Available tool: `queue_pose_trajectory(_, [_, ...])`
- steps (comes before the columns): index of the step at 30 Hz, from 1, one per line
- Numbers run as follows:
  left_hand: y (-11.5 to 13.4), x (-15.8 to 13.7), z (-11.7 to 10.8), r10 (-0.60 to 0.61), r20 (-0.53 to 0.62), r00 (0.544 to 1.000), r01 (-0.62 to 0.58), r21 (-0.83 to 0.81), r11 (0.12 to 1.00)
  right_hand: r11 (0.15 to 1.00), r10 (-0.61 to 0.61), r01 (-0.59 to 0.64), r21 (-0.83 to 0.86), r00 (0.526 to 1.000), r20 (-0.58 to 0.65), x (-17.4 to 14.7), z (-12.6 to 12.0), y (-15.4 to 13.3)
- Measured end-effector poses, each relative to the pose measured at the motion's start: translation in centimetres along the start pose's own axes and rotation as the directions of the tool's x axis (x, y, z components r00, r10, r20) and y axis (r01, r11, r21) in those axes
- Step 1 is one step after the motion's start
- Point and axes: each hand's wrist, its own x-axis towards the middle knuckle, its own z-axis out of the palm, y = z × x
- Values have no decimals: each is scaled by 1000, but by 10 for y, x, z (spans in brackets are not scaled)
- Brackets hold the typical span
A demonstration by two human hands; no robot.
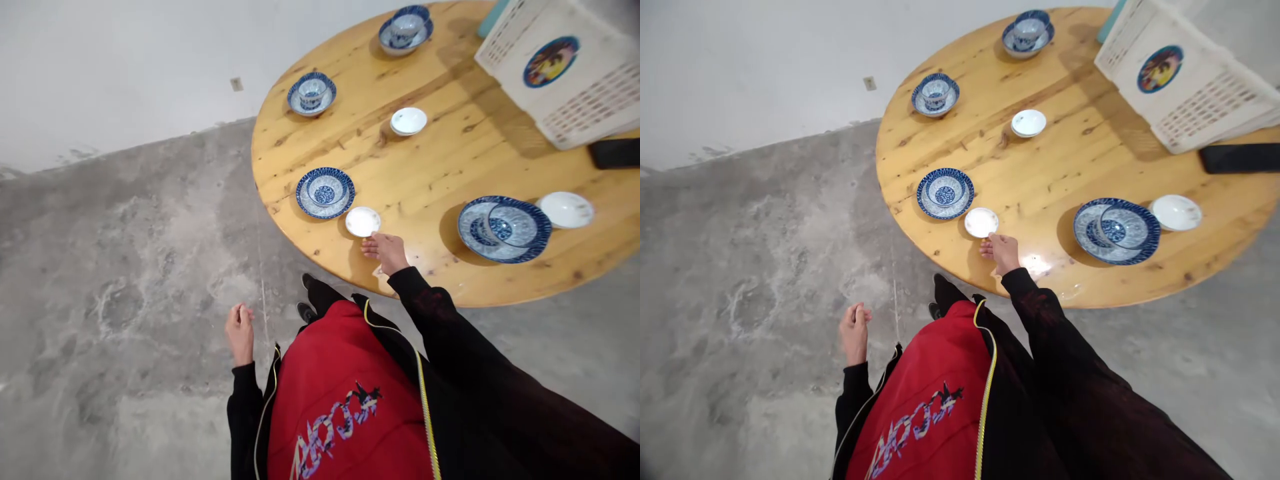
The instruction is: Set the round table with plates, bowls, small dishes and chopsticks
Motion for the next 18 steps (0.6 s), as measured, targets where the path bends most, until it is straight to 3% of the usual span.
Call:
queue_pose_trajectory(6, [48, 66, 30, 177, 205, 963, -180, -5, 984, 998, -27, 18, -67, 991, -129, 18, 12, 2])
queue_pose_trajectory(18, [136, 199, 77, 238, 478, 845, -313, 83, 946, 996, 53, -75, -55, 944, -326, 23, 26, 8])
